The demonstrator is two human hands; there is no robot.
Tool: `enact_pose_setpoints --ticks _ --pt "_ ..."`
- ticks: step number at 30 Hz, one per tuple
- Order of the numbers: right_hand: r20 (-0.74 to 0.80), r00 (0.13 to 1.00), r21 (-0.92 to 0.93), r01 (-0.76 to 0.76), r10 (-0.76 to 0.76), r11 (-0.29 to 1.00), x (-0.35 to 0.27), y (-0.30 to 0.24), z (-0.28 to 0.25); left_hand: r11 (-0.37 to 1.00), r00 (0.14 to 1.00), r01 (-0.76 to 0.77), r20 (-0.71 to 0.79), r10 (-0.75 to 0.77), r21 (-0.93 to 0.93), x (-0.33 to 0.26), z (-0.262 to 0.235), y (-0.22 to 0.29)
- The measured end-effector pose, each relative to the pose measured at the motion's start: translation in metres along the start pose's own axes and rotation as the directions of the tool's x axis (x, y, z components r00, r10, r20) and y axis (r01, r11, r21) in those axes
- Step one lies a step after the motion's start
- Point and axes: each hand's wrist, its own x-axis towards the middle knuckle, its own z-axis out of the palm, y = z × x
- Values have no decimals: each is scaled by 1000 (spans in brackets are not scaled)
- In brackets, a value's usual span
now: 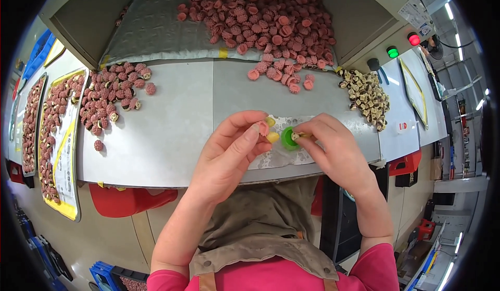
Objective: The person is manually assembling small pink and yellow plastic toy components at a factory workbench.
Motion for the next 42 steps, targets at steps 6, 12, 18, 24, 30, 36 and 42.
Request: enact_pose_setpoints --ticks 6,12,18,24,30,36,42 --pt "-62 987 -108 139 -147 984 1 3 12 998 1000 29 6 -29 60 -2 -1 3" --pt "2 976 -144 214 -216 966 -1 8 5 998 1000 -15 18 14 58 -3 -2 0" --pt "-32 998 141 -52 57 989 -7 9 6 996 1000 23 -17 -22 84 -5 5 5" --pt "-169 974 608 -17 150 794 -10 -4 18 992 998 58 -23 -55 116 -3 7 7" --pt "-226 967 290 184 -119 939 3 -26 16 996 998 53 10 -54 78 -2 3 3" --pt "-341 925 258 265 -169 929 3 -22 27 910 973 -229 66 220 345 -4 6 -8" --pt "-421 905 316 216 -67 924 -8 -22 43 800 936 -343 104 337 492 -7 9 -10"
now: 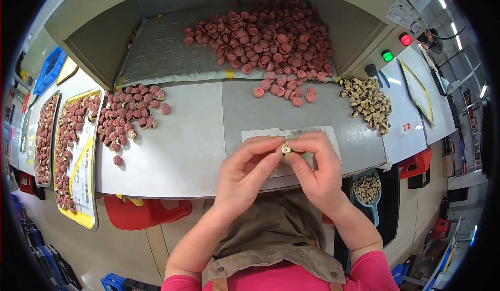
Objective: The person is manually assembling small pink and yellow plastic toy components at a factory workbench.
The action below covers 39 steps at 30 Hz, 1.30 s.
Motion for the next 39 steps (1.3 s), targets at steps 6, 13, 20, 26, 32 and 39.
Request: enact_pose_setpoints --ticks 6,13,20,26,32,39 --pt "136 988 5 -76 75 997 11 -9 -19 887 931 360 165 -324 -288 6 -4 14" --pt "280 956 225 -159 93 961 13 5 -22 839 874 463 304 -379 -286 12 -10 15" --pt "274 961 148 -90 46 985 14 9 -23 853 874 455 312 -372 -256 12 -9 11" --pt "240 962 -105 161 -132 981 19 -4 -26 869 875 439 328 -356 -229 12 -5 16" --pt "267 960 -57 104 -86 993 19 -7 -25 844 884 444 300 -359 -299 9 -4 13" --pt "254 967 -6 -21 22 1000 20 -11 -21 852 893 432 273 -359 -295 11 -6 8"
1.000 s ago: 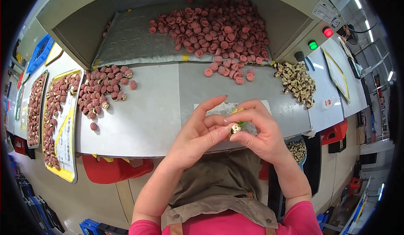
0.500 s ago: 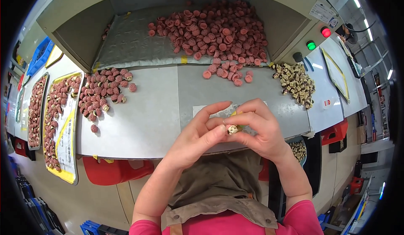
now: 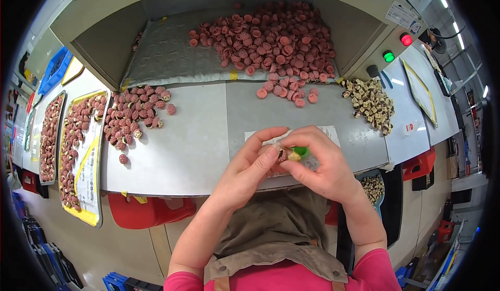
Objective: The person is manually assembling small pink and yellow plastic toy components at a factory workbench.
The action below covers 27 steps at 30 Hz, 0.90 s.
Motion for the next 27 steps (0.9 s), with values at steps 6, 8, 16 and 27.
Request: enact_pose_setpoints --ticks 6,8,16,27 --pt "-10 996 107 -87 89 990 1 0 4 999 1000 -21 13 22 -29 5 1 1" --pt "5 997 60 -79 79 995 2 2 8 999 999 -41 -7 40 -23 -1 -6 4" --pt "-234 931 -223 -333 281 916 -40 45 -48 716 893 -205 -171 415 667 -74 -30 57" --pt "-383 913 -565 -351 139 747 -57 104 -81 -363 477 713 -36 878 601 -192 -190 159"
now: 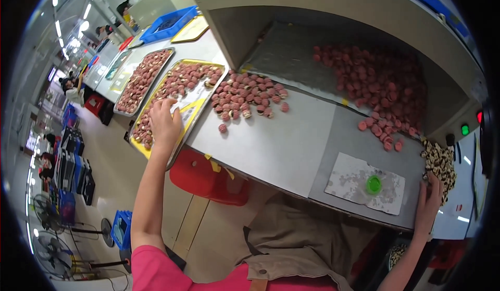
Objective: The person is manually assembling small pink and yellow plastic toy components at a factory workbench.
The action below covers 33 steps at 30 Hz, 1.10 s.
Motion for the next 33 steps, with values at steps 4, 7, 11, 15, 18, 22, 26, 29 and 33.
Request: enact_pose_setpoints --ticks 4,7,11,15,18,22,26,29,33 --pt "15 999 28 -44 44 999 3 -9 -3 848 994 -32 73 83 -530 18 11 105" --pt "20 999 20 -31 30 999 5 -11 1 702 932 -172 116 342 -691 25 29 189" --pt "-23 997 38 -69 70 997 4 -8 3 343 851 -245 -31 524 -907 29 54 281" --pt "-7 996 134 -90 92 987 2 1 0 388 796 -267 25 605 -882 28 75 326" --pt "-66 998 111 -16 23 994 8 1 1 439 829 -182 103 550 -880 22 73 321" --pt "3 999 243 -37 38 969 14 6 -9 499 831 36 303 466 -866 7 31 294" --pt "120 992 265 -71 40 962 21 5 -12 123 722 572 568 394 -811 -18 -1 290" --pt "177 984 226 -63 22 972 30 5 -11 -219 593 800 684 424 -558 -35 -20 311" --pt "229 973 182 -12 -31 983 39 -2 -13 -343 515 857 663 543 -384 -51 -14 316"
